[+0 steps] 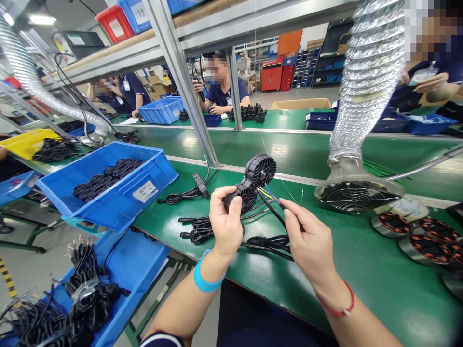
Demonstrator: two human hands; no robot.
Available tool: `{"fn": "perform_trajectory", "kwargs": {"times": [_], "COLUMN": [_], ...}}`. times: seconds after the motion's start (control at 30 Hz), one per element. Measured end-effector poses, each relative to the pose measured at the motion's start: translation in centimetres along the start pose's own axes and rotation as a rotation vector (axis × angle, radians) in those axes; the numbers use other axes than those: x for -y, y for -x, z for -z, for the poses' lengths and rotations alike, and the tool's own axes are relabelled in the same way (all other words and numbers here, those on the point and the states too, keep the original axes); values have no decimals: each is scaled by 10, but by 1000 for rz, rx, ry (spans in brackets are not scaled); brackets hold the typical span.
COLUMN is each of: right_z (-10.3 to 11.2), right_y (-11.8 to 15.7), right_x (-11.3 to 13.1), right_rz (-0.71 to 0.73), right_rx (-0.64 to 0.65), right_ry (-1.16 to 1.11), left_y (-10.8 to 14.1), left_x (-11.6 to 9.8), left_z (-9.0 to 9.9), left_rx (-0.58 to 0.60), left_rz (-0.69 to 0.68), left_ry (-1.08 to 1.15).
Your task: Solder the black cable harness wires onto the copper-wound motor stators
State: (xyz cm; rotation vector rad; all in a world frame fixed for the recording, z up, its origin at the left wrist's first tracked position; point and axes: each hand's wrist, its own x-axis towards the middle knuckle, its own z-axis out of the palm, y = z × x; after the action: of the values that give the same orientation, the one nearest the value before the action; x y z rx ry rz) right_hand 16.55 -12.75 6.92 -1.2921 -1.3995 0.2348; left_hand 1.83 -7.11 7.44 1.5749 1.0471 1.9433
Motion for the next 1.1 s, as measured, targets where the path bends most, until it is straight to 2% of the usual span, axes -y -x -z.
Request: {"fn": "perform_trajectory", "kwargs": {"times": [0.07, 0.2, 0.33, 0.6, 0.77, 0.93, 1.0, 1.1], "right_z": [2, 5, 6, 7, 7, 3, 1, -3], "right_y": [-1, -4, -7, -9, -8, -7, -10, -13], "right_x": [0, -1, 0, 7, 7, 7, 5, -1], "right_rz": [-22, -161, -226, -424, -411, -413, -409, -287], "right_rx": [88, 227, 207, 157, 113, 240, 246, 184], "right_ry": [-45, -154, -176, -230, -215, -238, -254, -206], "left_y": [-2, -8, -12, -9, -8, -4, -3, -1], "left_x": [2, 7, 8, 5, 4, 2, 1, 1], "left_z": [1, 6, 9, 11, 11, 11, 10, 10], "left_rx": [17, 67, 98, 128, 126, 214, 238, 282], "left_rz": [-33, -128, -205, -243, -229, -235, -238, -240], "left_ry": [-9, 0, 33, 18, -25, -37, -34, -21]}}
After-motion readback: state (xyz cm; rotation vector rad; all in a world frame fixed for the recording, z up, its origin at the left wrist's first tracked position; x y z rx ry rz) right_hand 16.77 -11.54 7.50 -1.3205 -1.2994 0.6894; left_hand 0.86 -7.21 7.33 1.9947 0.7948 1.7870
